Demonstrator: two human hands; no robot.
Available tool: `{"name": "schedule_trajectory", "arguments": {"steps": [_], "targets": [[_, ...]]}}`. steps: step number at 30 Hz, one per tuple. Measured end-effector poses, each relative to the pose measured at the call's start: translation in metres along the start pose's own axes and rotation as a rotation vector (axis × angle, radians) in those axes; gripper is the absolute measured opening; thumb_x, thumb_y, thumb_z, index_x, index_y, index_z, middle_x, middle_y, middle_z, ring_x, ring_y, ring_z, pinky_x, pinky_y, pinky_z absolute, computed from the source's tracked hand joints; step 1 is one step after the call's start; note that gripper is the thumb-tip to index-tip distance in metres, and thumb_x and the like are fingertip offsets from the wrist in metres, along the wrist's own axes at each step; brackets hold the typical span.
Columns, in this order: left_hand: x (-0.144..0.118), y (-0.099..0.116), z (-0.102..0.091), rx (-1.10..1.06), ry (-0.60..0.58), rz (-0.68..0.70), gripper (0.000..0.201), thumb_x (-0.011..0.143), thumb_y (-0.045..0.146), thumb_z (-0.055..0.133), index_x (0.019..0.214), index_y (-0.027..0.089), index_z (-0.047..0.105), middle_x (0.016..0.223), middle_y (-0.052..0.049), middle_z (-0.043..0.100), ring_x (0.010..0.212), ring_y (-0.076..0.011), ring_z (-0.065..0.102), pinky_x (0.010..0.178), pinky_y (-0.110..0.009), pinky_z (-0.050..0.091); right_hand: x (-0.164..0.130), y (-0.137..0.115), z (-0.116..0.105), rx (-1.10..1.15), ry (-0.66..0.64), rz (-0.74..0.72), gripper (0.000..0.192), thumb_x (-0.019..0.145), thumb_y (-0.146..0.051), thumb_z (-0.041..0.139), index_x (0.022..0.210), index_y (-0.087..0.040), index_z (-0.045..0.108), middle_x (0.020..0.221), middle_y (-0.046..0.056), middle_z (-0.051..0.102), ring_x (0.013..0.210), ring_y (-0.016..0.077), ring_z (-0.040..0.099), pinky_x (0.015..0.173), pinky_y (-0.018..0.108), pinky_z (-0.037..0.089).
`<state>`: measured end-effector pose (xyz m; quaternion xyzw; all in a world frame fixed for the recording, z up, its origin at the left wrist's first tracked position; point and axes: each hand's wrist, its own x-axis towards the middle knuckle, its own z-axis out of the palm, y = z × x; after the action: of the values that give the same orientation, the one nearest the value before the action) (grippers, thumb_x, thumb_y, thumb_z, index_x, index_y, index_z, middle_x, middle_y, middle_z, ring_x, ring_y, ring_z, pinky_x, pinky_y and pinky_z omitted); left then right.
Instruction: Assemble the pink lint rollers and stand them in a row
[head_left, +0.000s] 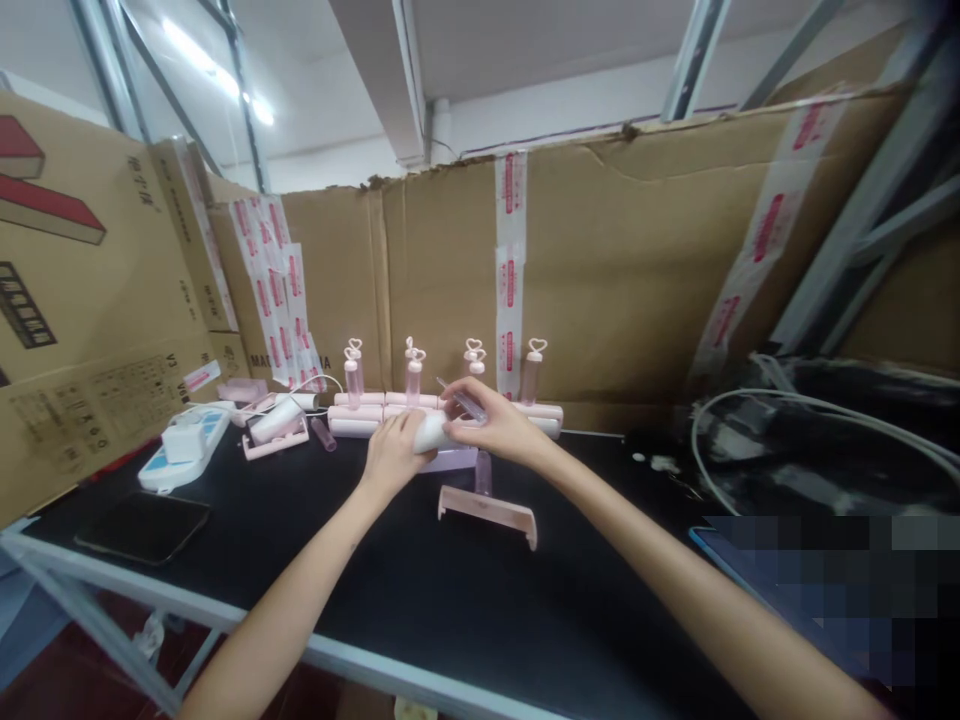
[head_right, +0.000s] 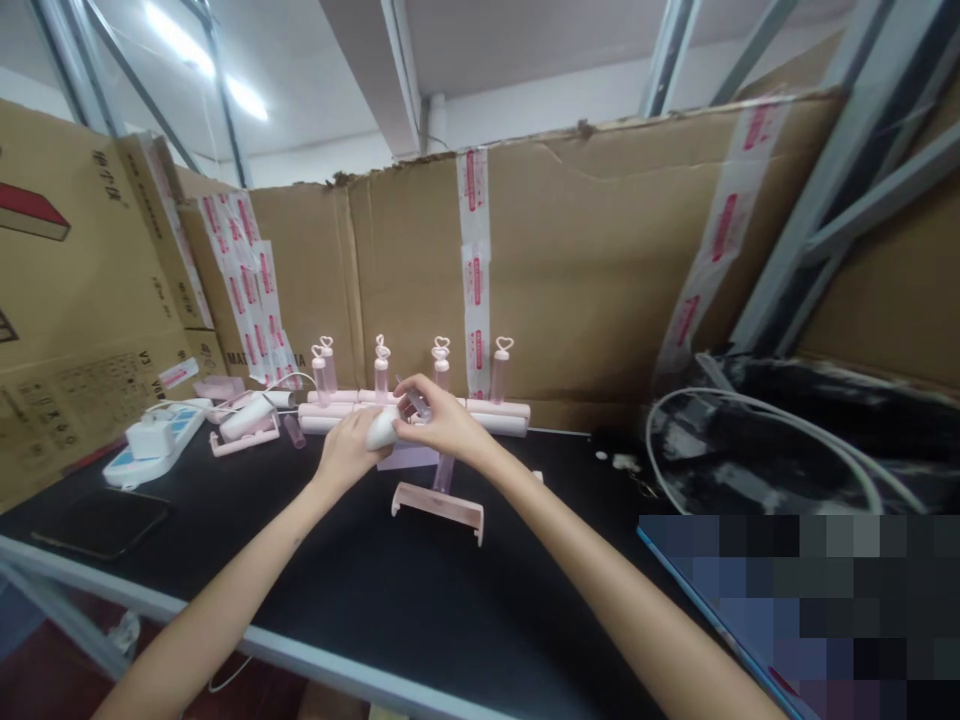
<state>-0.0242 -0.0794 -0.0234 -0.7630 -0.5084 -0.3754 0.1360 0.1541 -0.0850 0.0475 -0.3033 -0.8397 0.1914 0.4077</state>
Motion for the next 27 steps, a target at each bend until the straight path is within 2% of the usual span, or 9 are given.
{"name": "schedule_trajectory", "arguments": {"steps": [6,9,12,14,16,19,21,23,27], "targets": [[0.006,-0.016,0.009,-0.04,-0.04,-0.029,0.04,0.074,0.036,0.063,0.106,0.019,0.048,0.103,-0.01,0.061,0.101,-0.0272,0.056,0.085,-0.038,0.044,0.022,0.012,0.009,-0.053,-0.034,0.013,0.031,0.063,-0.018,0.06,0.092,-0.02,0.05,0.08,-0.002,0.056,0.072,0.0145,0.055,0.069,0.029,0.045],[0.009,-0.025,0.011,-0.115,-0.043,-0.149,0.045,0.07,0.036,0.067,0.106,0.019,0.046,0.102,-0.011,0.059,0.1,-0.0291,0.056,0.08,-0.039,0.046,0.029,0.025,0.008,-0.03,0.044,0.014,0.025,0.069,-0.024,0.059,0.092,-0.019,0.052,0.085,0.001,0.06,0.078,0.0164,0.058,0.076,0.032,0.046],[0.01,-0.032,0.012,-0.29,0.018,-0.271,0.048,0.07,0.031,0.065,0.109,0.017,0.04,0.103,-0.012,0.057,0.097,-0.0274,0.057,0.079,-0.038,0.046,0.032,0.037,0.003,-0.033,0.134,0.043,0.022,0.075,-0.033,0.056,0.093,-0.02,0.056,0.092,0.005,0.064,0.088,0.0202,0.06,0.083,0.038,0.045],[0.011,-0.032,0.013,-0.428,0.064,-0.312,0.047,0.072,0.025,0.061,0.111,0.016,0.037,0.104,-0.012,0.056,0.096,-0.0249,0.057,0.081,-0.037,0.045,0.033,0.038,-0.003,0.064,0.168,0.076,0.024,0.079,-0.038,0.053,0.093,-0.019,0.057,0.087,0.006,0.065,0.082,0.0198,0.063,0.077,0.036,0.048],[0.012,-0.028,0.014,-0.567,0.097,-0.327,0.043,0.075,0.024,0.057,0.112,0.016,0.036,0.105,-0.011,0.055,0.096,-0.0225,0.057,0.082,-0.036,0.044,0.031,0.031,-0.012,0.227,0.226,0.094,0.027,0.083,-0.043,0.048,0.095,-0.02,0.054,0.073,0.003,0.064,0.065,0.0167,0.063,0.062,0.032,0.05],[0.019,-0.016,0.016,-0.737,0.113,-0.316,0.041,0.076,0.029,0.059,0.11,0.019,0.039,0.107,-0.009,0.056,0.097,-0.0201,0.057,0.083,-0.033,0.044,0.028,0.011,-0.028,0.317,0.374,0.085,0.031,0.085,-0.052,0.042,0.087,-0.021,0.051,0.051,-0.004,0.053,0.038,0.011,0.049,0.041,0.023,0.039],[0.027,-0.008,0.016,-0.779,0.068,-0.289,0.042,0.074,0.031,0.063,0.108,0.02,0.042,0.107,-0.007,0.058,0.097,-0.0194,0.058,0.082,-0.031,0.045,0.026,-0.002,-0.038,0.233,0.489,0.068,0.036,0.085,-0.054,0.04,0.077,-0.02,0.051,0.044,-0.006,0.043,0.035,0.0093,0.041,0.04,0.022,0.034],[0.034,0.0,0.015,-0.772,0.002,-0.244,0.042,0.072,0.032,0.065,0.107,0.02,0.044,0.106,-0.006,0.059,0.096,-0.0186,0.058,0.082,-0.03,0.045,0.024,-0.01,-0.043,0.067,0.541,0.082,0.041,0.086,-0.054,0.037,0.068,-0.019,0.051,0.046,-0.004,0.042,0.042,0.0104,0.044,0.046,0.023,0.036],[0.041,0.014,0.017,-0.799,-0.069,-0.124,0.043,0.07,0.032,0.067,0.105,0.018,0.047,0.105,-0.006,0.061,0.094,-0.0177,0.059,0.082,-0.029,0.045,0.022,-0.002,-0.028,-0.204,0.345,0.211,0.031,0.084,-0.044,0.041,0.07,-0.019,0.051,0.07,0.003,0.055,0.068,0.0176,0.055,0.068,0.031,0.042]]}}
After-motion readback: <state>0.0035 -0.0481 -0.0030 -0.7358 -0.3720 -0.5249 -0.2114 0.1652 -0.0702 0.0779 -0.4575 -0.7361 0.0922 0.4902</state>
